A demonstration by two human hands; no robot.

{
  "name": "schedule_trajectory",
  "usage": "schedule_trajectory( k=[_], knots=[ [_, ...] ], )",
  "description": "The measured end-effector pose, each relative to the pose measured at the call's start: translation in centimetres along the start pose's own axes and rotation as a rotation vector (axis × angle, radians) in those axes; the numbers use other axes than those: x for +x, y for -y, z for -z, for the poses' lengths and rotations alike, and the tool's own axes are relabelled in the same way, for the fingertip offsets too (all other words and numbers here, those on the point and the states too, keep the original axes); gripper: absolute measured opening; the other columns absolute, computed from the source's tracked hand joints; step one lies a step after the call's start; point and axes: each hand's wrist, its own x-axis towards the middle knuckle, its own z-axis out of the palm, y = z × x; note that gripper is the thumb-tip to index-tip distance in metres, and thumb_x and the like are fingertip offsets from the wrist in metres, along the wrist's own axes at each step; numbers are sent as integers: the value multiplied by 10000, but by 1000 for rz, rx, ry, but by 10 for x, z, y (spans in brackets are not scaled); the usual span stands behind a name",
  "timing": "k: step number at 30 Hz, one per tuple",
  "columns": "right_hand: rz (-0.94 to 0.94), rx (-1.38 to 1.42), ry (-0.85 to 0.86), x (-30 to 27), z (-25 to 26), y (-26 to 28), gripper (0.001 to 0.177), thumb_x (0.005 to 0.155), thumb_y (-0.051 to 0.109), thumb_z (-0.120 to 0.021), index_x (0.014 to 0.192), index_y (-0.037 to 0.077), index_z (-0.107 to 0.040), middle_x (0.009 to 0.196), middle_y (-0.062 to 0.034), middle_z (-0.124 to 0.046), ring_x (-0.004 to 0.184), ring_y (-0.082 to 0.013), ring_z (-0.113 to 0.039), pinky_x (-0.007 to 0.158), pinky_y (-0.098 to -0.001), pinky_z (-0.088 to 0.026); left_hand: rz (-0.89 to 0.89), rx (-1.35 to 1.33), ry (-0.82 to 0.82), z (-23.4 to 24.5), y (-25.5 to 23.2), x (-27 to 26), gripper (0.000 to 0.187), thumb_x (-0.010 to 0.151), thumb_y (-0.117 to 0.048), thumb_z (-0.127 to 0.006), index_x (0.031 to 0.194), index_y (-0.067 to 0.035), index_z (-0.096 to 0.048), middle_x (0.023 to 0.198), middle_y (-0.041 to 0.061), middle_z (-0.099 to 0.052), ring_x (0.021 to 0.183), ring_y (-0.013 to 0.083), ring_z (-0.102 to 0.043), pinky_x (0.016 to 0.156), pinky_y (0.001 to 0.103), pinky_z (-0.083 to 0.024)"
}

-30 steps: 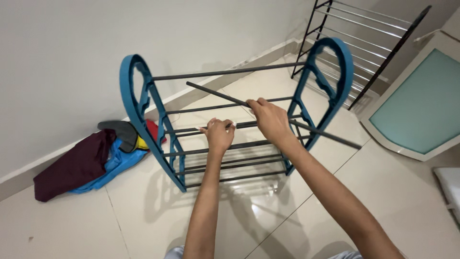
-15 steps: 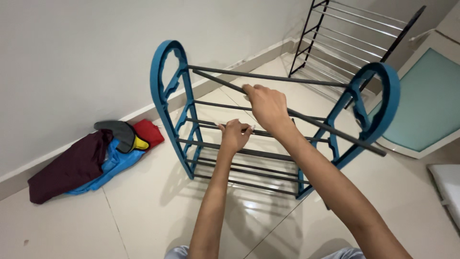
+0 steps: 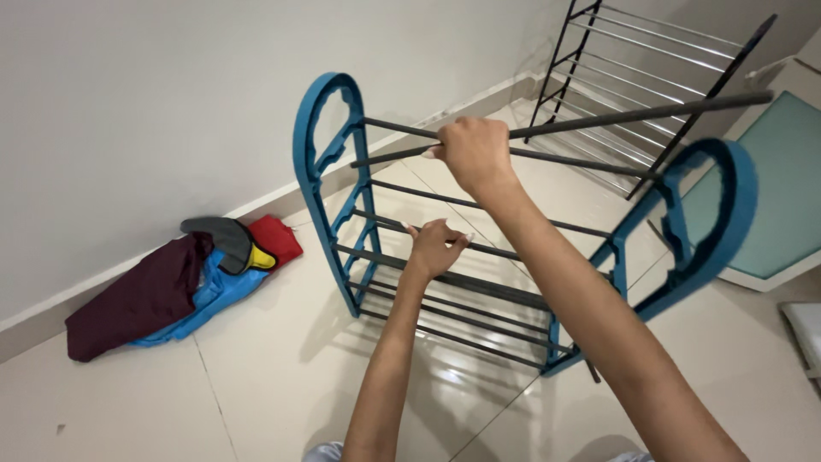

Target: The person assembles a blue metal drying rack by inserting horizontal bars into the side frames and securing them. The person works on the floor, aligning and pushing each bar into place.

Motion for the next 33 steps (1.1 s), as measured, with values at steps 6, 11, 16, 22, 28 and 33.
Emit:
schedule_trajectory(
  k=[6,11,16,22,28,33],
  knots=[
    [-53,12,210,8,-15,-18,220,894,355,-775,907,137,-800,858,-136,-752,845,-325,-731,715,-434,-564,-72,67,139,-8,-3,1,419,969,-489,-547,881,-202,-839,1046,92,-768,1391,329,-478,1118,822,-27],
    [-81,149,326,9,-22,-35,223,875,258,-743,1087,225,-801,948,-120,-758,939,-334,-707,770,-467,-552,-52,63,253,-13,-14,-2,509,980,-562,-510,911,-183,-844,1287,187,-658,1381,338,-493,1171,782,4],
    [-216,305,550,2,-19,-65,233,924,216,-686,1133,189,-785,910,-107,-782,902,-292,-748,819,-448,-570,-146,-56,263,-11,-18,-13,549,949,-584,-551,886,-129,-853,1307,218,-663,1393,364,-481,1153,770,6],
    [-361,277,460,-14,-5,-68,277,901,435,-766,971,173,-820,848,-104,-744,849,-287,-701,768,-448,-532,-169,-42,279,-3,-26,-14,511,981,-526,-503,872,-153,-835,1125,166,-751,1331,333,-558,1167,775,-17],
    [-441,261,428,-25,15,-52,279,915,463,-747,919,198,-837,767,-90,-748,785,-260,-709,715,-428,-525,-92,5,216,23,-40,-18,343,979,-335,-527,893,-148,-802,1057,84,-767,1085,291,-682,1116,596,-332],
    [-353,276,294,-32,17,-49,251,878,412,-764,1037,228,-825,830,-85,-753,802,-296,-698,714,-447,-534,-57,83,-188,64,-55,-17,219,974,-221,-580,1071,-98,-733,1104,101,-693,1044,306,-673,896,428,-534]
  ],
)
